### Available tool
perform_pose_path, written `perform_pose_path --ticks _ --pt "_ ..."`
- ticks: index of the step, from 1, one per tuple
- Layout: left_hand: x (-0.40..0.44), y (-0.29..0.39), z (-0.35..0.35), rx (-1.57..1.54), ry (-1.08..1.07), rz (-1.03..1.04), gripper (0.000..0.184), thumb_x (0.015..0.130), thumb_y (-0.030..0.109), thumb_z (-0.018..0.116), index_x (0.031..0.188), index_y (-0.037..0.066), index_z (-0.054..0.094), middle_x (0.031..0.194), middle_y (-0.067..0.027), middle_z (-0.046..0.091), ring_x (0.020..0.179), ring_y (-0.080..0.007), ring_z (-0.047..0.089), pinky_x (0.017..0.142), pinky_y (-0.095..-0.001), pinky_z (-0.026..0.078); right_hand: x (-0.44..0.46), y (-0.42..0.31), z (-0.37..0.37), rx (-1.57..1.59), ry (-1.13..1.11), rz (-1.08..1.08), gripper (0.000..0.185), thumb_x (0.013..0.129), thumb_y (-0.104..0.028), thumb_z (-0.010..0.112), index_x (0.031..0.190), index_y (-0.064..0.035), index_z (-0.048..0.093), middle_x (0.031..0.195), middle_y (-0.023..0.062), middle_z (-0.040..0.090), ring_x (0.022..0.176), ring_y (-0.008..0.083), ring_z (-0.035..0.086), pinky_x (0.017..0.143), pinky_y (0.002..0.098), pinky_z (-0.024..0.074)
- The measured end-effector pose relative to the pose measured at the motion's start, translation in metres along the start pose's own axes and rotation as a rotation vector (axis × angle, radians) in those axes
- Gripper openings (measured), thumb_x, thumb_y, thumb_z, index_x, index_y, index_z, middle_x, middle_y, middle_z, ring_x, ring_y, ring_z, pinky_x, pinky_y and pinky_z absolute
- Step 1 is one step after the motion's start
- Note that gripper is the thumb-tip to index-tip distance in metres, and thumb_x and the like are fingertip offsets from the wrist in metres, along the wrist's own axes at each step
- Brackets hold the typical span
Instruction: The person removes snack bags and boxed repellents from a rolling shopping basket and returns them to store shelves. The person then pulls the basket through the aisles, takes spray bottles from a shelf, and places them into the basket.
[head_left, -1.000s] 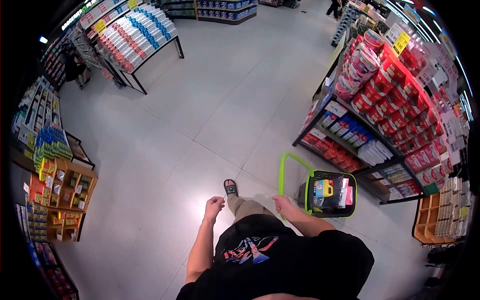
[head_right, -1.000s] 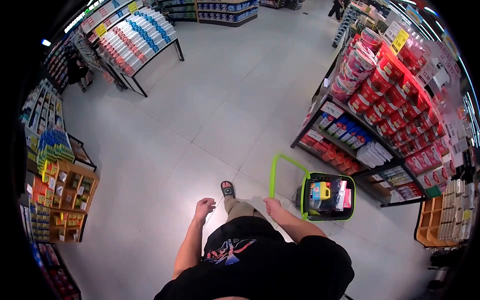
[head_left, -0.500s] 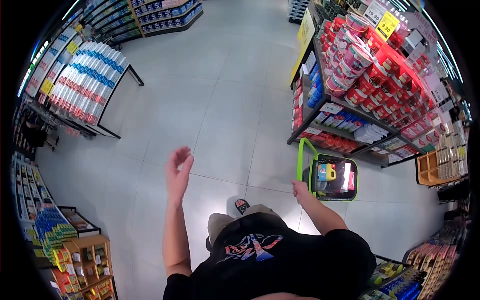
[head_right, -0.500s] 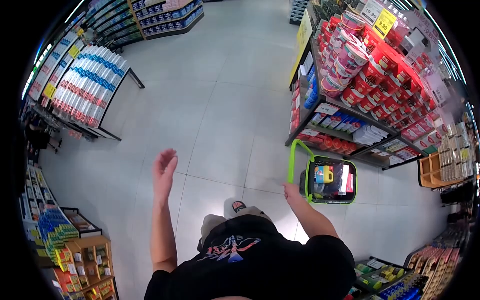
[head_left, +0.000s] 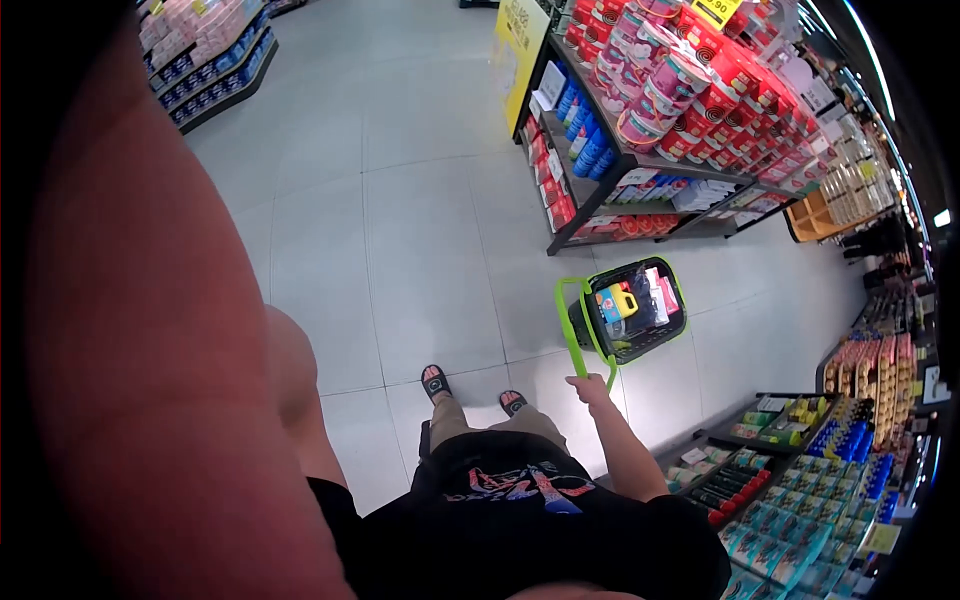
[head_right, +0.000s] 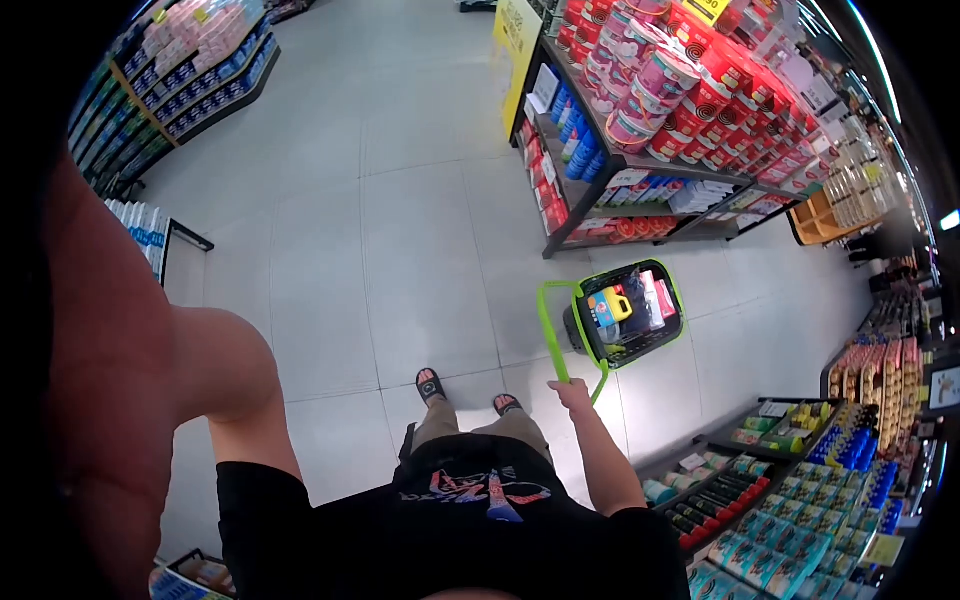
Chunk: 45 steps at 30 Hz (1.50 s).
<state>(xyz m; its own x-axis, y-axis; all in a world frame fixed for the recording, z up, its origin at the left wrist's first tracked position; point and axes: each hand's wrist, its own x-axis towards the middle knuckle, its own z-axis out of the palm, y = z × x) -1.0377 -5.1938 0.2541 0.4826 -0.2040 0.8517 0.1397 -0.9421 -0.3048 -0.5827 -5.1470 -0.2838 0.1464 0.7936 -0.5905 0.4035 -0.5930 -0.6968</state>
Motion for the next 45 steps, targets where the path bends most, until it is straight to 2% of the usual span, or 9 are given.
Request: perform_pose_path --ticks 4,8,10,12,19,31,32,40,45 --pt "-0.023 -0.019 -0.007 -0.123 0.038 0.052 0.083 0.087 0.059 0.045 0.137 -0.005 0.03 0.134 -0.0271 0.043 0.122 -0.0419 0.046 0.104 -0.0468 0.035 -0.034 -0.003 0.034 -0.069 0.03 0.009 0.027 0.07 -0.025 0.076 0.063 -0.0069 0.057 0.054 -0.0022 0.047 0.046 0.0086 0.041 0.043 0.0268 0.032" --pt "-0.027 -0.031 0.0 -0.178 0.081 0.124 0.082 0.087 0.058 0.045 0.136 -0.005 0.03 0.133 -0.027 0.043 0.122 -0.0418 0.046 0.104 -0.0467 0.035 -0.064 0.013 0.068 -0.278 0.041 0.043 0.051 0.066 -0.041 0.076 0.084 0.0057 0.066 0.071 0.0142 0.064 0.067 0.0233 0.06 0.06 0.0363 0.0457" --pt "-0.03 -0.034 0.006 -0.193 0.106 0.163 0.081 0.087 0.058 0.045 0.136 -0.005 0.031 0.133 -0.0269 0.043 0.122 -0.0418 0.046 0.104 -0.0466 0.035 -0.087 0.014 0.084 -0.334 -0.02 0.017 0.056 0.068 -0.049 0.072 0.083 0.0046 0.067 0.075 0.0177 0.065 0.072 0.0274 0.063 0.067 0.0386 0.0474" --pt "-0.029 -0.032 0.01 -0.208 0.127 0.189 0.081 0.087 0.057 0.045 0.136 -0.005 0.031 0.133 -0.0269 0.043 0.122 -0.0417 0.046 0.104 -0.0466 0.035 -0.112 0.014 0.104 -0.363 -0.015 -0.003 0.053 0.069 -0.048 0.073 0.081 0.0034 0.067 0.062 0.0122 0.06 0.061 0.0213 0.058 0.059 0.0375 0.0441" --pt "-0.011 0.005 0.019 -0.279 0.127 0.199 0.079 0.087 0.055 0.046 0.135 -0.005 0.032 0.132 -0.0266 0.044 0.122 -0.0416 0.046 0.105 -0.0465 0.035 -0.186 0.029 0.177 -0.446 -0.007 -0.108 0.053 0.074 -0.057 0.064 0.085 -0.0055 0.069 0.079 0.0175 0.067 0.076 0.0341 0.064 0.068 0.0424 0.0489" --pt "0.04 0.142 0.032 -0.499 0.219 0.317 0.075 0.088 0.053 0.047 0.134 -0.005 0.035 0.131 -0.0262 0.045 0.122 -0.0413 0.046 0.105 -0.0462 0.034 -0.286 0.094 0.283 -0.462 -0.001 -0.34 0.048 0.077 -0.058 0.058 0.097 -0.0157 0.068 0.086 0.0158 0.066 0.083 0.0354 0.063 0.072 0.0458 0.049" --pt "0.046 0.153 0.028 -0.532 0.233 0.32 0.075 0.088 0.053 0.047 0.134 -0.005 0.035 0.131 -0.0262 0.045 0.122 -0.0413 0.046 0.105 -0.0462 0.034 -0.31 0.078 0.277 -0.389 -0.066 -0.239 0.049 0.077 -0.059 0.058 0.096 -0.015 0.068 0.087 0.0162 0.066 0.084 0.0361 0.063 0.074 0.0462 0.0483" --pt "0.032 0.21 -0.026 -0.657 0.3 0.352 0.073 0.088 0.051 0.047 0.133 -0.005 0.036 0.131 -0.0259 0.046 0.122 -0.0411 0.046 0.105 -0.0461 0.034 -0.351 0.104 0.33 -0.415 0.17 -0.339 0.038 0.075 -0.048 0.064 0.088 -0.0132 0.068 0.081 0.0157 0.066 0.08 0.0356 0.063 0.074 0.0456 0.0483" --pt "-0.005 0.202 -0.064 -0.714 0.318 0.302 0.071 0.088 0.05 0.048 0.132 -0.006 0.037 0.13 -0.0257 0.047 0.122 -0.041 0.046 0.105 -0.046 0.034 -0.378 0.084 0.372 -0.411 0.271 -0.23 0.034 0.072 -0.044 0.066 0.085 -0.0132 0.068 0.081 0.0142 0.066 0.08 0.0346 0.064 0.072 0.0475 0.0486"
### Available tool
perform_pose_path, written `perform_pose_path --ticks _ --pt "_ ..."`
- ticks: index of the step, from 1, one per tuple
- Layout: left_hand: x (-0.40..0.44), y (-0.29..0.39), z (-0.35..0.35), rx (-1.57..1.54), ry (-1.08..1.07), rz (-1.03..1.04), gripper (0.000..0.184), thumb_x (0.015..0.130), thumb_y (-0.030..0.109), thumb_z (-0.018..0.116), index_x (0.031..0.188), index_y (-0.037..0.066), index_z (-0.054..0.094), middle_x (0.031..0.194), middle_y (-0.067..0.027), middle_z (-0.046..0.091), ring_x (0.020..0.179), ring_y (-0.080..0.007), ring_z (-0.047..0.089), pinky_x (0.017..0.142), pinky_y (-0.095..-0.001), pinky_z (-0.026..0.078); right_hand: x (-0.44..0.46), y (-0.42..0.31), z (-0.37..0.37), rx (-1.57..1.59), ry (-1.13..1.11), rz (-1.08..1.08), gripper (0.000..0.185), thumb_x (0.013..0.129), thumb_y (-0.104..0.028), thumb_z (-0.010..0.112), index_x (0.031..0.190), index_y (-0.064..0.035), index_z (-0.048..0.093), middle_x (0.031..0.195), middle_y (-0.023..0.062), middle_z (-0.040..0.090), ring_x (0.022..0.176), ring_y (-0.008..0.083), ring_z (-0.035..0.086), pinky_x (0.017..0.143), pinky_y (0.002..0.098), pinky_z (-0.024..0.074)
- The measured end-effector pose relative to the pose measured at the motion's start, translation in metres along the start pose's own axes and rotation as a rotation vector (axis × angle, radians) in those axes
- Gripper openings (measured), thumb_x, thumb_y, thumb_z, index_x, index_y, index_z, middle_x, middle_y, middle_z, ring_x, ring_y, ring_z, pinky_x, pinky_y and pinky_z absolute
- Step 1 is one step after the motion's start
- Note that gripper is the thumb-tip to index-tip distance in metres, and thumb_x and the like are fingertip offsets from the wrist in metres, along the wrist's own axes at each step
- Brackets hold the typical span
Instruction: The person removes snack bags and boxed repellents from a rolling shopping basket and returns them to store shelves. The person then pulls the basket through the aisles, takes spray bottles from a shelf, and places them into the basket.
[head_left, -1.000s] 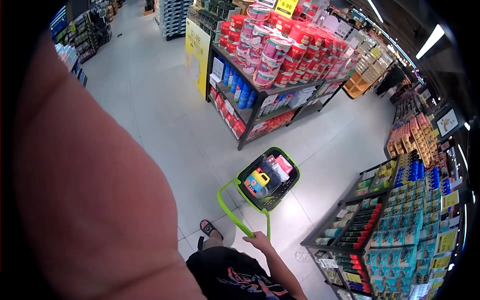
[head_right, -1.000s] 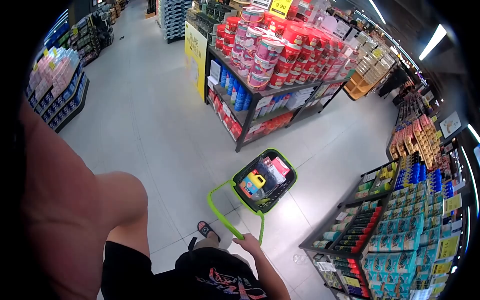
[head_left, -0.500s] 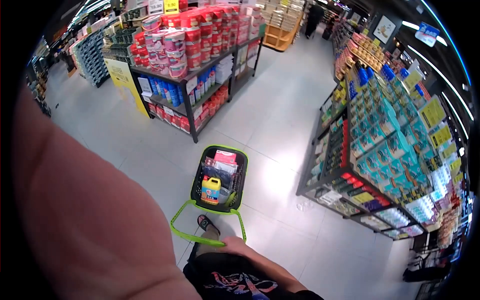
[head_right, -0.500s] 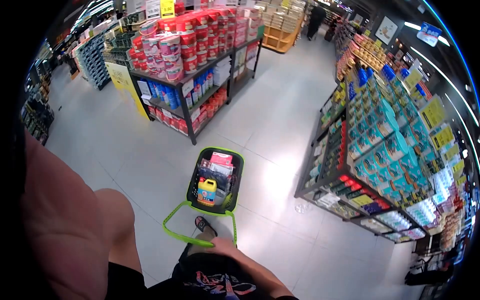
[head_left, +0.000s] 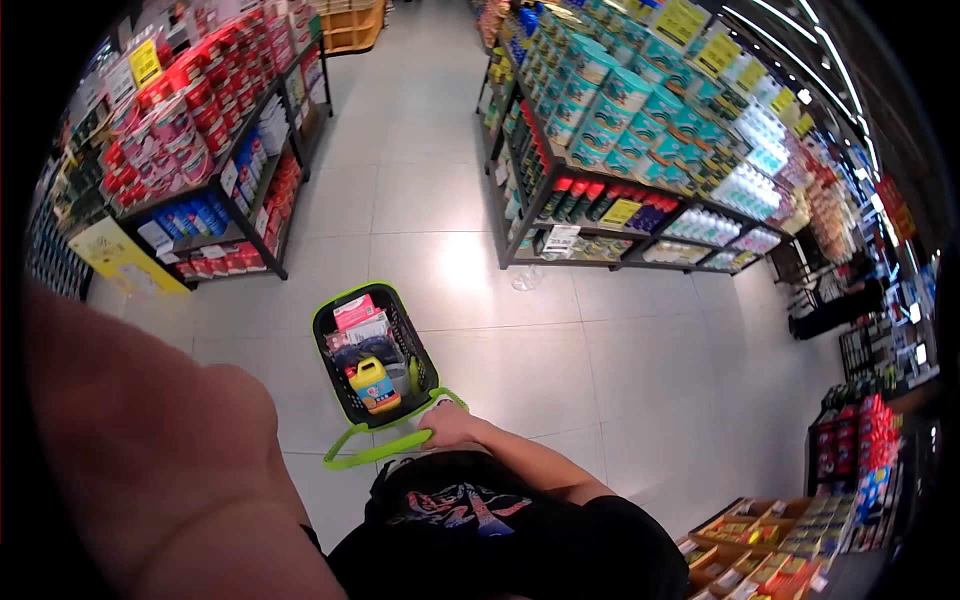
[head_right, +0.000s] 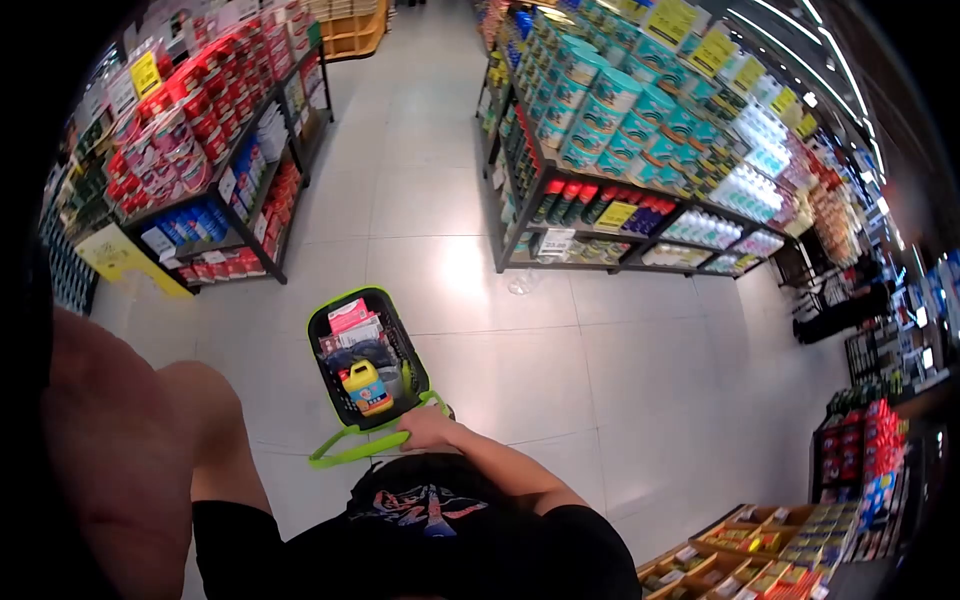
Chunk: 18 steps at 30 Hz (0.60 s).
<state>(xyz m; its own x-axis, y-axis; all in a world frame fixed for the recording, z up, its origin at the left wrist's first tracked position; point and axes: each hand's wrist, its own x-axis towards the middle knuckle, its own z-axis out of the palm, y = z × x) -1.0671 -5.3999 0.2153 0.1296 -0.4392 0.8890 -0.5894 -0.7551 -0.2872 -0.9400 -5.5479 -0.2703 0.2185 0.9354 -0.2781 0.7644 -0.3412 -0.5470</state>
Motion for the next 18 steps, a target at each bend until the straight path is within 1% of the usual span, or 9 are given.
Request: perform_pose_path --ticks 4,5,6,7,9,11,13,16,18 --pt "-0.044 0.021 -0.007 0.001 0.015 -0.307 0.07 0.089 0.049 0.048 0.132 -0.006 0.038 0.13 -0.0256 0.047 0.122 -0.0409 0.046 0.105 -0.0459 0.034 -0.028 -0.024 -0.008 -0.039 0.109 0.085 0.028 0.069 -0.037 0.067 0.083 -0.0128 0.069 0.079 0.0139 0.066 0.079 0.0324 0.065 0.069 0.0453 0.0504" --pt "-0.069 0.029 0.03 -0.173 0.288 -0.366 0.06 0.077 0.026 0.069 0.12 -0.009 0.046 0.113 -0.0282 0.056 0.11 -0.041 0.053 0.098 -0.0413 0.04 -0.037 -0.031 -0.005 -0.049 0.114 0.153 0.027 0.069 -0.035 0.067 0.083 -0.0126 0.069 0.079 0.0142 0.066 0.078 0.0326 0.065 0.069 0.0449 0.0506" --pt "-0.099 0.023 0.036 -0.24 0.083 -0.38 0.047 0.077 0.017 0.068 0.114 -0.007 0.051 0.108 -0.0244 0.058 0.103 -0.0355 0.056 0.093 -0.0391 0.042 -0.042 -0.036 0.001 -0.062 0.119 0.19 0.023 0.069 -0.031 0.066 0.083 -0.0129 0.069 0.079 0.0137 0.067 0.077 0.0332 0.065 0.068 0.0443 0.0509" --pt "-0.132 0.029 0.051 -0.265 -0.101 -0.566 0.04 0.076 0.01 0.067 0.111 -0.005 0.054 0.107 -0.02 0.059 0.1 -0.0315 0.057 0.09 -0.0372 0.043 -0.048 -0.039 0.011 -0.047 0.142 0.211 0.023 0.069 -0.031 0.066 0.083 -0.0129 0.069 0.079 0.0137 0.067 0.077 0.0332 0.065 0.068 0.0443 0.0509" --pt "-0.213 0.056 0.087 -0.488 -0.475 -1.067 0.047 0.076 0.017 0.071 0.116 -0.001 0.054 0.11 -0.0187 0.06 0.101 -0.0297 0.058 0.088 -0.0363 0.045 -0.061 -0.037 0.026 -0.077 0.151 0.22 0.021 0.069 -0.029 0.065 0.082 -0.0131 0.069 0.077 0.0132 0.066 0.076 0.0335 0.065 0.067 0.0441 0.051" --pt "-0.326 0.102 0.114 -0.577 -0.789 -1.053 0.057 0.077 0.034 0.069 0.12 -0.001 0.053 0.112 -0.0218 0.059 0.102 -0.0348 0.058 0.089 -0.0398 0.045 -0.078 -0.05 0.024 -0.073 0.175 0.236 0.019 0.069 -0.026 0.063 0.082 -0.013 0.069 0.076 0.0137 0.066 0.075 0.0338 0.065 0.067 0.0443 0.0512" --pt "-0.357 0.156 0.11 -0.622 -1.073 -1.004 0.061 0.078 0.04 0.067 0.119 -0.002 0.052 0.116 -0.0231 0.057 0.102 -0.0361 0.058 0.088 -0.0408 0.045 -0.085 -0.053 0.026 -0.113 0.165 0.278 0.018 0.068 -0.023 0.061 0.081 -0.0131 0.069 0.076 0.014 0.066 0.076 0.034 0.065 0.068 0.0448 0.0512" --pt "-0.393 0.219 0.106 -0.579 -1.197 -1.087 0.058 0.078 0.045 0.065 0.112 0.0 0.055 0.104 -0.0236 0.061 0.094 -0.0383 0.06 0.081 -0.0437 0.047 -0.091 -0.056 0.043 -0.157 0.164 0.218 0.016 0.066 -0.02 0.06 0.078 -0.0123 0.067 0.071 0.0143 0.065 0.072 0.0345 0.064 0.065 0.0453 0.0511" --pt "-0.393 0.238 0.105 -0.437 -1.322 -1.204 0.051 0.077 0.049 0.063 0.1 0.003 0.059 0.086 -0.0231 0.064 0.082 -0.0405 0.062 0.073 -0.0471 0.048 -0.098 -0.059 0.055 -0.179 0.14 0.161 0.014 0.065 -0.02 0.059 0.074 -0.0114 0.066 0.066 0.015 0.063 0.068 0.0356 0.064 0.061 0.0459 0.0505"
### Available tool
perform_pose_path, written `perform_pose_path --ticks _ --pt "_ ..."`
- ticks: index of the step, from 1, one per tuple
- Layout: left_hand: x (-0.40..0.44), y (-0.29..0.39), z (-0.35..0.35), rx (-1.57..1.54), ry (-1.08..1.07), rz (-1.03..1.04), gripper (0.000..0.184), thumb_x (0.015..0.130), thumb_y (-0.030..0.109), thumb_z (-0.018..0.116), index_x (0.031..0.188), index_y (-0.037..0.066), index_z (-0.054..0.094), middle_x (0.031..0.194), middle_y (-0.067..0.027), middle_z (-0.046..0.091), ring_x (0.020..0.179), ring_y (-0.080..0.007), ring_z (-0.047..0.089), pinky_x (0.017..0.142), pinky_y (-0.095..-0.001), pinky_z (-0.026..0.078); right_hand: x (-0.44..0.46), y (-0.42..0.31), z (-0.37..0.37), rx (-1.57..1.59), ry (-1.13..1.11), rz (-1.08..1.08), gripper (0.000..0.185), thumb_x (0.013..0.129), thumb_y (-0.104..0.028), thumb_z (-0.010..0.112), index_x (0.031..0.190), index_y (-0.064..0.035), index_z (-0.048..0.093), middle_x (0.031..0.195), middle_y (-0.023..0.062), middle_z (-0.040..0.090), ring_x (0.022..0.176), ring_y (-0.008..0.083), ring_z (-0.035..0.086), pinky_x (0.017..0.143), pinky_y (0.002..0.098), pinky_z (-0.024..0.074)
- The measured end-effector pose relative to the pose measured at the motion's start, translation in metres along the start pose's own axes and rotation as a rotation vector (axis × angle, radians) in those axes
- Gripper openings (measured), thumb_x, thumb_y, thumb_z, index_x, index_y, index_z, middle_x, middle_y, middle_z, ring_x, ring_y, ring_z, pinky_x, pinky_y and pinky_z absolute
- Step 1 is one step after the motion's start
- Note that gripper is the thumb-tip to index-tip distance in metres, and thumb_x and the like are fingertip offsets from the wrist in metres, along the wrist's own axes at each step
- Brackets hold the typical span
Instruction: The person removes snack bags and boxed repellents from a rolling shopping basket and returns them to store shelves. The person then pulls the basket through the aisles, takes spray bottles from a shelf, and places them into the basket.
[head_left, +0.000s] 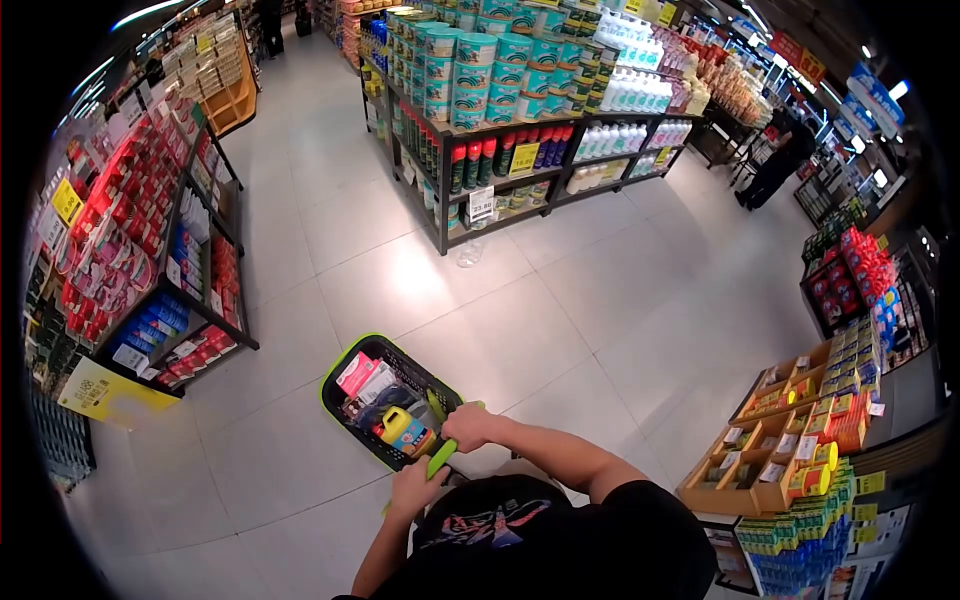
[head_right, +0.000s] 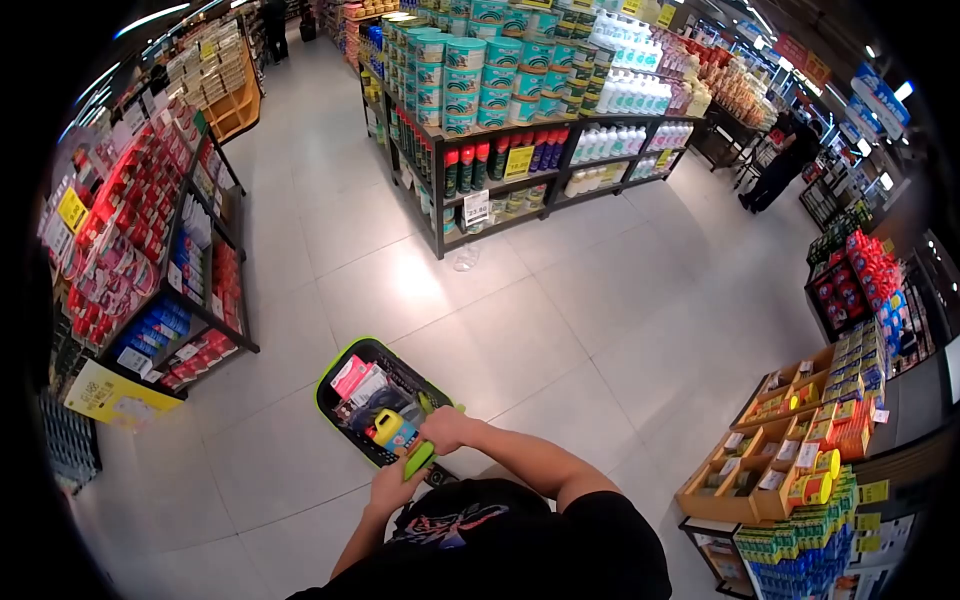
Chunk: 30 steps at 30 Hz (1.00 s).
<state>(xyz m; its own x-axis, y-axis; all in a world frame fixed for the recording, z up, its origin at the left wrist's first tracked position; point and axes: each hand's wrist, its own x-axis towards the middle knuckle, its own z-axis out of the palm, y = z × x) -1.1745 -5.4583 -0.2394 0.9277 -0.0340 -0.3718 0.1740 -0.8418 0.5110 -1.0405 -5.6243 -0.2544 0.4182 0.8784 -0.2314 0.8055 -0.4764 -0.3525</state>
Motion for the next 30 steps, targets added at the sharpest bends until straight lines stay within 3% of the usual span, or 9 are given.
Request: perform_pose_path --ticks 3,9,16,19,21,24,25,30 --pt "-0.009 0.0 0.016 0.015 0.068 0.088 0.047 0.078 0.05 0.061 0.088 0.004 0.062 0.072 -0.0211 0.063 0.073 -0.0412 0.061 0.067 -0.0483 0.048 -0.02 -0.004 0.014 0.015 0.027 -0.006 0.015 0.065 -0.021 0.059 0.074 -0.0108 0.065 0.066 0.0153 0.063 0.067 0.0362 0.063 0.061 0.0456 0.0506" --pt "-0.017 0.041 0.042 -0.091 -0.023 0.087 0.048 0.079 0.051 0.061 0.078 0.003 0.066 0.069 -0.0192 0.063 0.071 -0.0378 0.063 0.065 -0.0462 0.048 -0.076 0.007 0.03 0.051 0.102 0.011 0.017 0.063 -0.02 0.063 0.074 -0.0076 0.067 0.071 0.0162 0.065 0.07 0.0344 0.065 0.063 0.0426 0.0519" --pt "-0.029 0.067 0.131 -0.251 -0.238 -0.118 0.049 0.081 0.046 0.062 0.083 -0.003 0.066 0.064 -0.0166 0.062 0.062 -0.028 0.063 0.062 -0.0384 0.047 -0.145 0.033 0.08 0.039 0.092 -0.07 0.015 0.063 -0.019 0.062 0.075 -0.0111 0.066 0.067 0.0134 0.064 0.068 0.0342 0.064 0.061 0.0442 0.0508" --pt "-0.05 0.117 0.146 -0.296 -0.154 -0.045 0.047 0.082 0.044 0.062 0.085 -0.003 0.067 0.069 -0.0161 0.064 0.065 -0.0255 0.063 0.065 -0.0376 0.048 -0.178 0.038 0.095 0.033 0.177 -0.1 0.015 0.062 -0.02 0.064 0.074 -0.011 0.066 0.069 0.0124 0.064 0.07 0.0329 0.065 0.061 0.0437 0.051" --pt "-0.045 0.114 0.174 -0.238 -0.191 -0.09 0.047 0.083 0.043 0.062 0.087 -0.004 0.066 0.073 -0.0167 0.065 0.067 -0.0247 0.064 0.066 -0.0367 0.048 -0.214 0.037 0.077 0.054 0.202 -0.049 0.016 0.062 -0.021 0.065 0.075 -0.0122 0.067 0.07 0.0109 0.064 0.073 0.0305 0.064 0.064 0.0427 0.049" --pt "-0.036 0.124 0.192 -0.242 -0.177 -0.064 0.047 0.083 0.043 0.063 0.087 -0.004 0.066 0.073 -0.0161 0.066 0.068 -0.0235 0.064 0.066 -0.0366 0.047 -0.22 0.055 0.114 0.038 0.356 -0.029 0.019 0.062 -0.02 0.065 0.079 -0.0131 0.066 0.069 0.0096 0.063 0.073 0.0288 0.063 0.069 0.0409 0.0455" --pt "-0.033 0.132 0.192 -0.252 -0.189 -0.085 0.048 0.083 0.043 0.063 0.088 -0.004 0.066 0.072 -0.016 0.066 0.068 -0.0237 0.064 0.066 -0.0367 0.047 -0.221 0.061 0.121 0.025 0.293 -0.006 0.021 0.063 -0.018 0.065 0.083 -0.0125 0.064 0.069 0.0079 0.062 0.075 0.0267 0.062 0.073 0.039 0.0421" --pt "-0.006 0.134 0.215 -0.294 -0.139 -0.064 0.046 0.083 0.042 0.062 0.084 -0.004 0.066 0.068 -0.0112 0.064 0.062 -0.0184 0.06 0.061 -0.0347 0.046 -0.236 0.076 0.128 0.019 0.524 0.06 0.017 0.067 -0.014 0.062 0.081 -0.0069 0.06 0.089 0.0116 0.062 0.096 0.0263 0.057 0.084 0.0408 0.0417"
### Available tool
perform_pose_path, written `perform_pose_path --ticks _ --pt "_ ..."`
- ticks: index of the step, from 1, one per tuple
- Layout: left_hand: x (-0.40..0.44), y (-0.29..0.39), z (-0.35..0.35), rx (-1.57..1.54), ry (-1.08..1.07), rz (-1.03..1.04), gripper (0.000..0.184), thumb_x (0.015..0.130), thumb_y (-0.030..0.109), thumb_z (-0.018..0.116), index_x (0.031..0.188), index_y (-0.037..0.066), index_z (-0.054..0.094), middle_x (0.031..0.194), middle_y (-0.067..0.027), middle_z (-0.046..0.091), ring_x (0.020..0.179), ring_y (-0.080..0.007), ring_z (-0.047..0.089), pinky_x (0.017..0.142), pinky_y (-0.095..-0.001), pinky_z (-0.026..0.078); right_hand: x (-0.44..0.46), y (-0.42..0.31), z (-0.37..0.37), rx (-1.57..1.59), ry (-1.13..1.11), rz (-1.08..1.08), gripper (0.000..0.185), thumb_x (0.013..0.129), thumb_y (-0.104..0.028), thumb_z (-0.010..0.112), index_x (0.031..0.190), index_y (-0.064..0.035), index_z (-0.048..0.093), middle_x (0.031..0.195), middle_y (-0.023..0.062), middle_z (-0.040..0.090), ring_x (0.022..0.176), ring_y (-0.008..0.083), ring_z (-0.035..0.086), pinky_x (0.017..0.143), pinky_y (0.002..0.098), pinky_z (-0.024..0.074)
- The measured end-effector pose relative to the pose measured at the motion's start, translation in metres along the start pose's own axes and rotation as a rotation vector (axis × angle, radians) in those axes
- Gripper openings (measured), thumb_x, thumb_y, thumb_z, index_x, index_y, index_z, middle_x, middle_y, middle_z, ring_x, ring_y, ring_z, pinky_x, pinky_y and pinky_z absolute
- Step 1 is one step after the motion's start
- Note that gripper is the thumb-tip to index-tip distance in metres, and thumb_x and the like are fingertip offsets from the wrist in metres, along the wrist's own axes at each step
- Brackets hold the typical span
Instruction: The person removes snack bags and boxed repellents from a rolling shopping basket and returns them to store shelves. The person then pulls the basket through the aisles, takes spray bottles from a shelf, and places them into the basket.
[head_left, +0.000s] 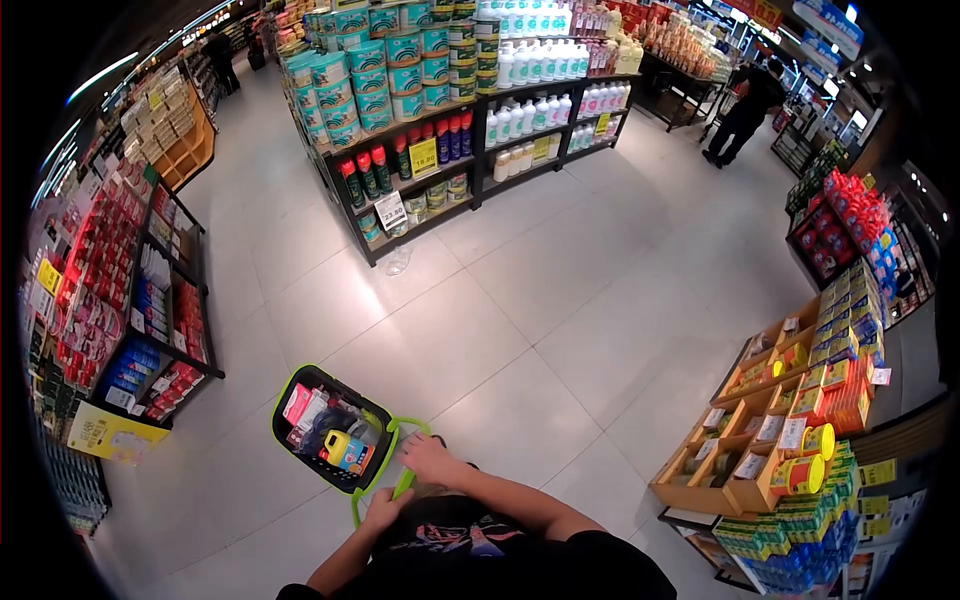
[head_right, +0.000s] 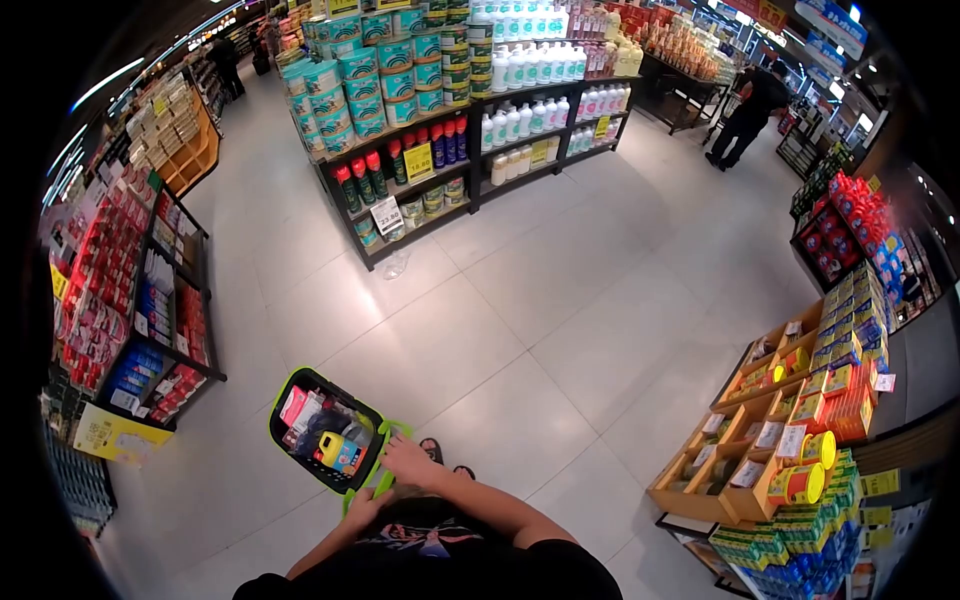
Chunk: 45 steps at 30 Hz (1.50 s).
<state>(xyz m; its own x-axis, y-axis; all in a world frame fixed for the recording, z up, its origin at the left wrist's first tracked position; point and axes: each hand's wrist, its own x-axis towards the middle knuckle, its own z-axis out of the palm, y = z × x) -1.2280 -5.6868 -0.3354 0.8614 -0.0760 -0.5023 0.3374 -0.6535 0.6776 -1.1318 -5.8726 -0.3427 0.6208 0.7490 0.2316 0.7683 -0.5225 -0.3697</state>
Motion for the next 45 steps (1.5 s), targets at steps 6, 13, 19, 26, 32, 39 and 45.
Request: perform_pose_path --ticks 6,13,19,26,32,39,45 --pt "0.046 0.064 0.014 -0.186 0.021 -0.102 0.048 0.085 0.044 0.062 0.071 -0.002 0.061 0.054 -0.0048 0.054 0.048 -0.015 0.051 0.046 -0.0302 0.038 -0.021 0.028 -0.048 0.183 0.381 0.093 0.035 0.068 -0.011 0.061 0.101 -0.0037 0.057 0.103 0.0151 0.058 0.11 0.0311 0.051 0.093 0.0431 0.041" --pt "0.14 0.155 0.037 -0.602 0.025 -0.146 0.04 0.089 0.036 0.06 0.063 0.009 0.046 0.047 0.0013 0.042 0.036 -0.0107 0.04 0.035 -0.0266 0.028 -0.035 0.14 -0.144 0.468 0.48 0.333 0.033 0.077 -0.014 0.065 0.108 -0.0031 0.057 0.105 0.0154 0.059 0.1 0.0326 0.057 0.086 0.0379 0.0466" --pt "0.251 0.223 0.052 -0.692 0.158 -0.148 0.037 0.089 0.032 0.059 0.065 0.007 0.046 0.046 -0.0002 0.041 0.032 -0.0124 0.038 0.031 -0.0286 0.028 -0.085 0.257 -0.196 0.396 0.476 0.596 0.028 0.079 -0.012 0.067 0.104 -0.0033 0.059 0.097 0.0121 0.062 0.087 0.0262 0.061 0.078 0.0335 0.0497" --pt "0.352 0.291 0.049 -0.758 0.264 -0.233 0.028 0.088 0.023 0.057 0.071 0.006 0.043 0.05 -0.0036 0.042 0.035 -0.0153 0.04 0.034 -0.0297 0.032 -0.117 0.313 -0.403 0.46 0.954 0.584 0.054 0.073 -0.002 0.072 0.122 -0.0002 0.051 0.11 0.0109 0.061 0.098 0.0188 0.058 0.083 0.0299 0.0464" --pt "0.398 0.303 0.034 -0.764 0.323 -0.258 0.027 0.091 0.027 0.054 0.073 0.01 0.043 0.053 -0.0031 0.041 0.04 -0.0165 0.041 0.037 -0.0308 0.035 -0.129 0.292 -0.606 -0.014 1.336 -0.382 0.06 0.08 -0.036 0.062 0.121 0.0052 0.048 0.119 0.0259 0.054 0.103 0.0281 0.06 0.087 0.037 0.0483" --pt "0.421 0.326 0.079 -0.74 0.429 -0.392 0.026 0.09 0.027 0.056 0.074 0.009 0.045 0.055 -0.0022 0.043 0.042 -0.015 0.041 0.04 -0.0299 0.034 -0.179 0.359 -0.68 0.021 0.992 -0.495 0.054 0.085 -0.034 0.055 0.121 0.0045 0.048 0.114 0.0257 0.055 0.095 0.0286 0.059 0.079 0.0358 0.0486" --pt "0.436 0.334 0.118 -0.717 0.553 -0.522 0.027 0.085 0.021 0.058 0.065 0.014 0.043 0.047 0.002 0.037 0.033 -0.0136 0.036 0.031 -0.0299 0.03 -0.222 0.457 -0.733 -0.019 0.933 -0.485 0.049 0.089 -0.032 0.049 0.122 0.0039 0.047 0.11 0.0255 0.057 0.088 0.029 0.059 0.072 0.0348 0.0489"
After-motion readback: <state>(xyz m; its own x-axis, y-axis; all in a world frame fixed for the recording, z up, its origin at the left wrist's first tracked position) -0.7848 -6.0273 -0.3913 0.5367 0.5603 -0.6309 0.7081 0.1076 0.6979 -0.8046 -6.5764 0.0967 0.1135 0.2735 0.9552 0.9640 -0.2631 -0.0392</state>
